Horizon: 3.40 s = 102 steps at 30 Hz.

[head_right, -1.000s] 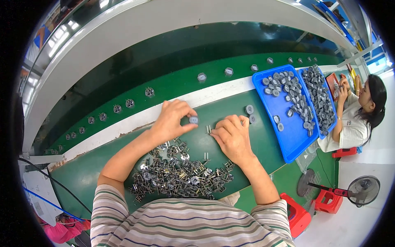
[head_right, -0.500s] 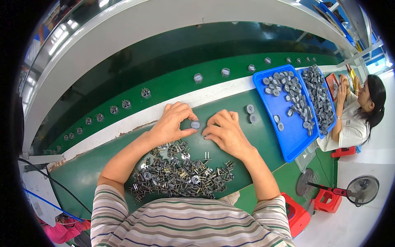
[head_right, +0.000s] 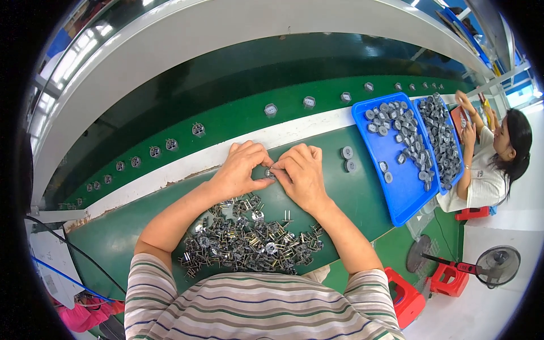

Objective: The person inserts small metal pins into plastic bases by hand at an assembly line station.

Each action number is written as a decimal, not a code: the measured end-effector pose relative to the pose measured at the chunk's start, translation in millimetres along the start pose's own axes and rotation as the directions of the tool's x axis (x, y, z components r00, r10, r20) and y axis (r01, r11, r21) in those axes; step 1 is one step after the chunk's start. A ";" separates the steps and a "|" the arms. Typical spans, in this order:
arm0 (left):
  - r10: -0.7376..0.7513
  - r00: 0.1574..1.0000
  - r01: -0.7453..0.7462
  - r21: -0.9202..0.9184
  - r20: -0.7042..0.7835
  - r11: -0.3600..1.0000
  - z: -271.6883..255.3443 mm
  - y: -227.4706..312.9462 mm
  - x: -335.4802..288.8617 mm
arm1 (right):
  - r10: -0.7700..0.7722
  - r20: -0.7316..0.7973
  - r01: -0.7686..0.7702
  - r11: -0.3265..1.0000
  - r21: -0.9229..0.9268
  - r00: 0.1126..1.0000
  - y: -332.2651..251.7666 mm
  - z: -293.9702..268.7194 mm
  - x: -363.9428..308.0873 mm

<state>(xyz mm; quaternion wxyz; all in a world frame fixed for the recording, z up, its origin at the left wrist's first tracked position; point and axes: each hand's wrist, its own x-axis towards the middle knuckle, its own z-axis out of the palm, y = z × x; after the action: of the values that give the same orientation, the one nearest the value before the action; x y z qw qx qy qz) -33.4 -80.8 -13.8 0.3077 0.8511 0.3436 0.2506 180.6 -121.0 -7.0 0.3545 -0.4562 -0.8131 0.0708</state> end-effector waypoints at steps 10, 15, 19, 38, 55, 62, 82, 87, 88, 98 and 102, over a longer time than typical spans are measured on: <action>-0.042 0.993 0.052 0.092 -0.106 0.994 -21.0 -11.8 7.0 | 0.293 0.358 -0.387 0.894 0.227 0.887 -9.1 -38.9 -16.9; -0.110 0.930 0.281 0.485 -0.352 0.828 -67.0 -48.5 18.4 | -0.014 0.588 -0.237 0.908 0.347 0.809 -18.3 -70.5 -38.5; -0.299 0.912 0.408 0.579 -0.279 0.706 -71.3 -56.3 28.2 | 0.007 0.537 -0.198 0.934 0.298 0.844 -21.4 -66.7 -51.2; 0.023 1.000 -0.023 0.144 -0.001 0.989 -6.7 6.7 20.6 | 0.158 0.081 -0.154 0.987 -0.048 0.984 -0.8 -45.0 -35.0; 0.020 0.999 -0.021 0.023 0.027 1.000 6.8 0.3 4.3 | 0.102 0.101 -0.097 0.994 -0.050 0.990 -5.4 -15.7 -0.7; 0.008 1.000 -0.008 0.024 0.001 1.000 2.0 0.1 7.7 | 0.108 0.057 -0.096 0.979 -0.180 0.993 -4.4 -20.6 -7.0; 0.263 0.955 -0.231 -0.211 0.139 0.950 -27.2 3.7 18.1 | 0.243 0.181 -0.268 0.955 0.127 0.953 -16.7 -25.6 -13.9; 0.202 0.969 -0.180 -0.152 0.143 0.972 -12.3 -3.1 16.8 | 0.225 0.083 -0.227 0.974 0.011 0.971 -15.6 -17.4 -16.7; 0.191 0.971 -0.184 -0.063 0.144 0.981 -13.4 -4.6 16.5 | 0.226 0.084 -0.228 0.974 0.010 0.970 -16.2 -24.7 -19.3; 0.116 0.993 -0.118 0.062 0.032 0.991 -9.9 -4.2 14.4 | 0.036 0.399 -0.177 0.930 0.323 0.916 -25.2 -56.5 -43.7; 0.080 0.993 -0.087 0.068 0.091 0.994 -6.8 -4.9 14.9 | 0.078 0.022 -0.078 0.997 -0.026 0.997 -5.7 -45.9 -42.6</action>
<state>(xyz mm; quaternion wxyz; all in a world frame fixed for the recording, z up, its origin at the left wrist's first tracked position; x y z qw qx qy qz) -30.3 -64.6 -9.4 0.2808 0.8855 0.3026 0.2130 220.2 -167.5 7.6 0.3361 -0.4912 -0.7996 0.0796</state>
